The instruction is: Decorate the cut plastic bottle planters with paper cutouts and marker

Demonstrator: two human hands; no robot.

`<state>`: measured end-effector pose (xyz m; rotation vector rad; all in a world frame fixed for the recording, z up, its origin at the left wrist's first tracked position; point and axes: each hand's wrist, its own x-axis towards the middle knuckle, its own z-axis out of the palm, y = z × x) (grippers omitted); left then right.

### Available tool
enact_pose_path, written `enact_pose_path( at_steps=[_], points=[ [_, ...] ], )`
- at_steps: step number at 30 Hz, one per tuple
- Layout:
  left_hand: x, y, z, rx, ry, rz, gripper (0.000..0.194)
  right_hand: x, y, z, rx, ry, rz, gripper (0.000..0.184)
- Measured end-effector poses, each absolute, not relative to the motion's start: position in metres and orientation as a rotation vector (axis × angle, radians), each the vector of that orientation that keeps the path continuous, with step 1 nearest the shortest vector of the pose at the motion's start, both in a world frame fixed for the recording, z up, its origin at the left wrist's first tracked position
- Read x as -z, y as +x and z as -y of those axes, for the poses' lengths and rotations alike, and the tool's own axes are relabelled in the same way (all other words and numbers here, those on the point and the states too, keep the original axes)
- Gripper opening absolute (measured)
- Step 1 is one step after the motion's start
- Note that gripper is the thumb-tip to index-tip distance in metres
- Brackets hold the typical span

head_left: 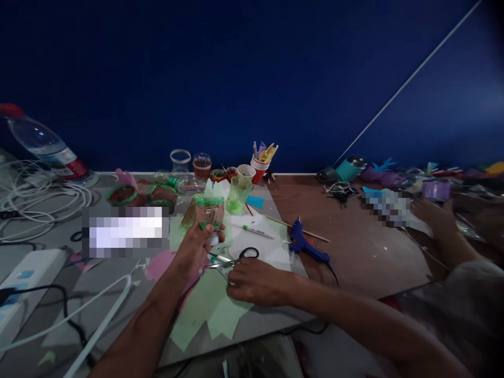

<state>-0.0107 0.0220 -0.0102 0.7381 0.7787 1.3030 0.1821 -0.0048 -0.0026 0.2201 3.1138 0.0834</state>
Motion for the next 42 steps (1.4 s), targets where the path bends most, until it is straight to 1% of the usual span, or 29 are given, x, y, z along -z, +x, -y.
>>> enact_pose_path(
  at_steps=[4, 10, 14, 19, 21, 23, 24, 25, 27, 29, 30, 31, 34, 36, 37, 39, 42],
  points=[
    [0.012, -0.011, -0.023, -1.301, 0.744, -0.764, 0.039, 0.0, 0.182, 0.003, -0.085, 0.124, -3.094, 0.01],
    [0.01, -0.011, -0.021, -1.289, 0.758, -0.767, 0.036, 0.002, 0.179, 0.004, -0.102, 0.21, -3.082, 0.006],
    [0.009, -0.011, -0.021, -1.287, 0.751, -0.772, 0.035, 0.004, 0.178, 0.003, -0.131, 0.177, -3.104, 0.006],
    [0.012, -0.012, -0.022, -1.299, 0.724, -0.768, 0.036, 0.002, 0.18, 0.006, -0.165, 0.02, -3.251, 0.007],
    [0.012, -0.013, -0.022, -1.309, 0.719, -0.756, 0.036, -0.002, 0.181, 0.013, -0.096, -0.032, -3.357, 0.007],
    [0.011, -0.013, -0.022, -1.317, 0.718, -0.747, 0.037, -0.008, 0.184, 0.022, 0.138, 0.028, -3.502, 0.007],
    [0.011, -0.012, -0.022, -1.318, 0.72, -0.746, 0.038, -0.011, 0.185, 0.026, 0.347, 0.106, -3.578, 0.008],
    [0.01, -0.012, -0.023, -1.315, 0.726, -0.746, 0.039, -0.016, 0.186, 0.03, 0.621, 0.22, -3.638, 0.01],
    [0.009, -0.012, -0.023, -1.312, 0.736, -0.75, 0.041, -0.025, 0.189, 0.032, 1.294, 0.505, -3.681, 0.014],
    [0.01, -0.012, -0.023, -1.305, 0.739, -0.751, 0.043, -0.035, 0.192, 0.026, 1.959, 0.878, -3.601, 0.014],
    [0.01, -0.012, -0.023, -1.297, 0.739, -0.749, 0.043, -0.039, 0.193, 0.019, 2.227, 1.121, -3.52, 0.013],
    [0.011, -0.012, -0.023, -1.29, 0.74, -0.747, 0.044, -0.043, 0.194, 0.011, 2.412, 1.333, -3.441, 0.011],
    [0.012, -0.012, -0.023, -1.261, 0.752, -0.743, 0.046, -0.049, 0.194, -0.017, 2.899, 1.645, -3.136, 0.011],
    [0.013, -0.012, -0.023, -1.253, 0.762, -0.74, 0.048, -0.048, 0.192, -0.031, 3.188, 1.605, -2.88, 0.02],
    [0.014, -0.012, -0.024, -1.251, 0.769, -0.736, 0.047, -0.046, 0.19, -0.035, 3.27, 1.564, -2.797, 0.026],
    [0.015, -0.012, -0.024, -1.251, 0.785, -0.729, 0.045, -0.041, 0.185, -0.039, 3.332, 1.498, -2.729, 0.033],
    [0.018, -0.011, -0.026, -1.257, 0.786, -0.741, 0.041, -0.031, 0.176, -0.039, 3.344, 1.443, -2.753, 0.037]
  ],
)
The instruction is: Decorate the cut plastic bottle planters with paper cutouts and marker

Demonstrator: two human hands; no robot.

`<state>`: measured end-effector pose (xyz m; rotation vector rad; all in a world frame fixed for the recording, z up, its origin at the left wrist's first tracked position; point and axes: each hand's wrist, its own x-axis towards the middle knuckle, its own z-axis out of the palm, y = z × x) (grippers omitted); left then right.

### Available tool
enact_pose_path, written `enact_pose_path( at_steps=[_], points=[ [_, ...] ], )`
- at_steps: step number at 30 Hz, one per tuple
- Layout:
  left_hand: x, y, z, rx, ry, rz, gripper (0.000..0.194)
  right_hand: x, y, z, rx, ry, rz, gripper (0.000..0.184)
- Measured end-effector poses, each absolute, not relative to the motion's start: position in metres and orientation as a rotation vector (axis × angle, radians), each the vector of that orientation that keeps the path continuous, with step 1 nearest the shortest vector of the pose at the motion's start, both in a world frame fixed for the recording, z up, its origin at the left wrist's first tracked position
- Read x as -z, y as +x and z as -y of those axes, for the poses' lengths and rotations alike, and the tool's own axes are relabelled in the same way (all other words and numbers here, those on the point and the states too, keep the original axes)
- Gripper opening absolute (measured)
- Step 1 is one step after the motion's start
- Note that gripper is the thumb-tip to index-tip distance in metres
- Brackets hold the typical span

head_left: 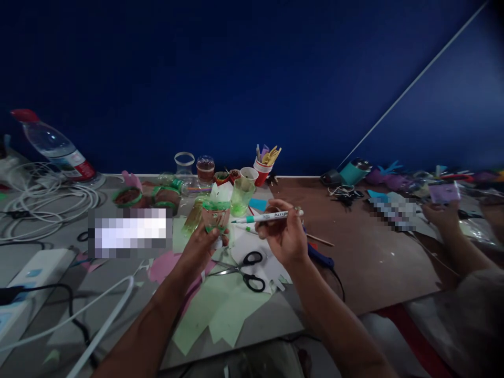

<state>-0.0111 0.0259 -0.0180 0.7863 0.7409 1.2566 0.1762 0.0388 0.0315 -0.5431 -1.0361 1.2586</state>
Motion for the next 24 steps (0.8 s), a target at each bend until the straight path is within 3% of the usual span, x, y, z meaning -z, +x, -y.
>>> enact_pose_path(
  at_steps=[12, 18, 24],
  points=[
    [0.023, -0.003, -0.024, -1.232, 0.827, -0.856, 0.04, 0.003, 0.169, -0.036, -0.915, -0.641, 1.231, 0.012],
    [0.025, -0.001, -0.026, -1.243, 0.874, -0.835, 0.037, 0.005, 0.173, -0.03, -0.55, -0.612, 1.606, 0.014],
    [0.022, 0.0, -0.024, -1.204, 0.913, -0.89, 0.043, 0.002, 0.172, -0.03, -0.476, -0.668, 1.671, 0.013]
  ],
)
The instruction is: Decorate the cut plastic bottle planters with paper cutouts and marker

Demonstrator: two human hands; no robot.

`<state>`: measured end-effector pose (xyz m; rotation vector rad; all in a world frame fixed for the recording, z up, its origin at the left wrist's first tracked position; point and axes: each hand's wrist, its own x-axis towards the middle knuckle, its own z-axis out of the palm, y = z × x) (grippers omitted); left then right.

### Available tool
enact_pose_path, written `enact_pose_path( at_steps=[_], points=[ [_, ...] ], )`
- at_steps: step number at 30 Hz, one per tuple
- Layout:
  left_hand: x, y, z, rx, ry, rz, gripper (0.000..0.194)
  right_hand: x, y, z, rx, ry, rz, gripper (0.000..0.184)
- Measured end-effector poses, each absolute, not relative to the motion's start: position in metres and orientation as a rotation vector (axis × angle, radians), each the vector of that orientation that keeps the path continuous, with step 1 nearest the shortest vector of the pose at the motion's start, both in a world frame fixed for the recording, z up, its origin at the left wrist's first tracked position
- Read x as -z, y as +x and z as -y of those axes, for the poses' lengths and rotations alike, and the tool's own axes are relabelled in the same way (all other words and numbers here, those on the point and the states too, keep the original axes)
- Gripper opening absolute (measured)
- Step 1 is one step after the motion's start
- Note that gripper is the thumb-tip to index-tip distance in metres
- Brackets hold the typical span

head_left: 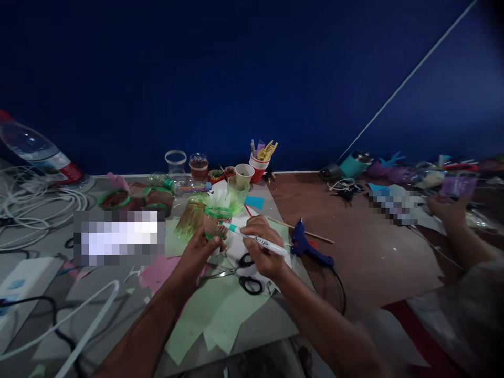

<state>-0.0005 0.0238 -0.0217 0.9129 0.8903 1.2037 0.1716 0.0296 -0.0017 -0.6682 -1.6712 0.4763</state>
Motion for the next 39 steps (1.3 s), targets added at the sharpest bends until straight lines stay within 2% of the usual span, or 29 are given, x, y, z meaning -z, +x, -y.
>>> enact_pose_path(
  at_steps=[19, 39],
  points=[
    [0.0232, -0.004, -0.0248, -1.205, 1.001, -0.974, 0.036, -0.0036, 0.1718, -0.0296, -0.397, -0.724, 1.707, 0.013],
    [0.0265, -0.007, -0.0264, -1.203, 0.984, -0.915, 0.043, 0.0013, 0.1718, -0.031, -0.372, -0.743, 1.679, 0.012]
  ],
)
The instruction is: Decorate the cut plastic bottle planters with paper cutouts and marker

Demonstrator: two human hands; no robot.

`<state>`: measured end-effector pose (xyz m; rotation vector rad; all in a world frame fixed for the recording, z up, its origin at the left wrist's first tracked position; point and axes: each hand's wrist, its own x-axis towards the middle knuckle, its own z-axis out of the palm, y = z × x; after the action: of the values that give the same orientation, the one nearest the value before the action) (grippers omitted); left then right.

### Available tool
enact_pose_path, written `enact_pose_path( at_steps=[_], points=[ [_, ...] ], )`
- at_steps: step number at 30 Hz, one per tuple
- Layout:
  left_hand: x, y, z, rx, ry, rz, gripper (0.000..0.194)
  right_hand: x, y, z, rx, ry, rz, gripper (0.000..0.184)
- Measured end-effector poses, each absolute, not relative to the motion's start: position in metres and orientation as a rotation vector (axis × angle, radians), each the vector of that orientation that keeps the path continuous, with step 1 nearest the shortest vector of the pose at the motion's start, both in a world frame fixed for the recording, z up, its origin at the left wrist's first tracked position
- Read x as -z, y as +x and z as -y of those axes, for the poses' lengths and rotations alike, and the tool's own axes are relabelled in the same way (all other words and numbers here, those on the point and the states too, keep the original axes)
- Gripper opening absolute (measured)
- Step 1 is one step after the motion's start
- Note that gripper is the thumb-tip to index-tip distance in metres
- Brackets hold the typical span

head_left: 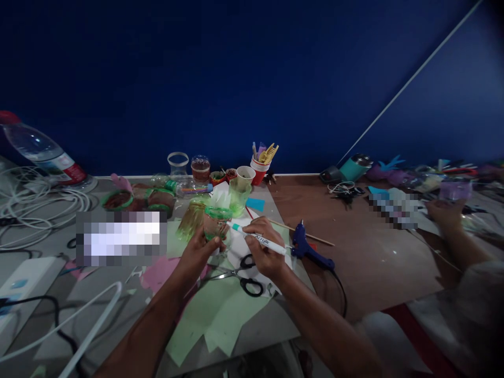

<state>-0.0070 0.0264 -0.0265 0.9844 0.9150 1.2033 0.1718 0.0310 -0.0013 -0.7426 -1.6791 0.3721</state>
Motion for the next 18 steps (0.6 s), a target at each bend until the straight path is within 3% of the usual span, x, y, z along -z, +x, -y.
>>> enact_pose_path(
  at_steps=[5, 11, 18],
  points=[
    [0.025, -0.006, -0.026, -1.203, 0.963, -0.922, 0.045, 0.001, 0.172, -0.031, -0.392, -0.694, 1.65, 0.014],
    [0.027, -0.006, -0.026, -1.191, 1.025, -0.961, 0.034, -0.005, 0.171, -0.029, -0.409, -0.679, 1.715, 0.014],
    [0.026, -0.005, -0.028, -1.194, 1.012, -0.981, 0.039, -0.012, 0.17, -0.028, -0.405, -0.66, 1.758, 0.016]
  ],
)
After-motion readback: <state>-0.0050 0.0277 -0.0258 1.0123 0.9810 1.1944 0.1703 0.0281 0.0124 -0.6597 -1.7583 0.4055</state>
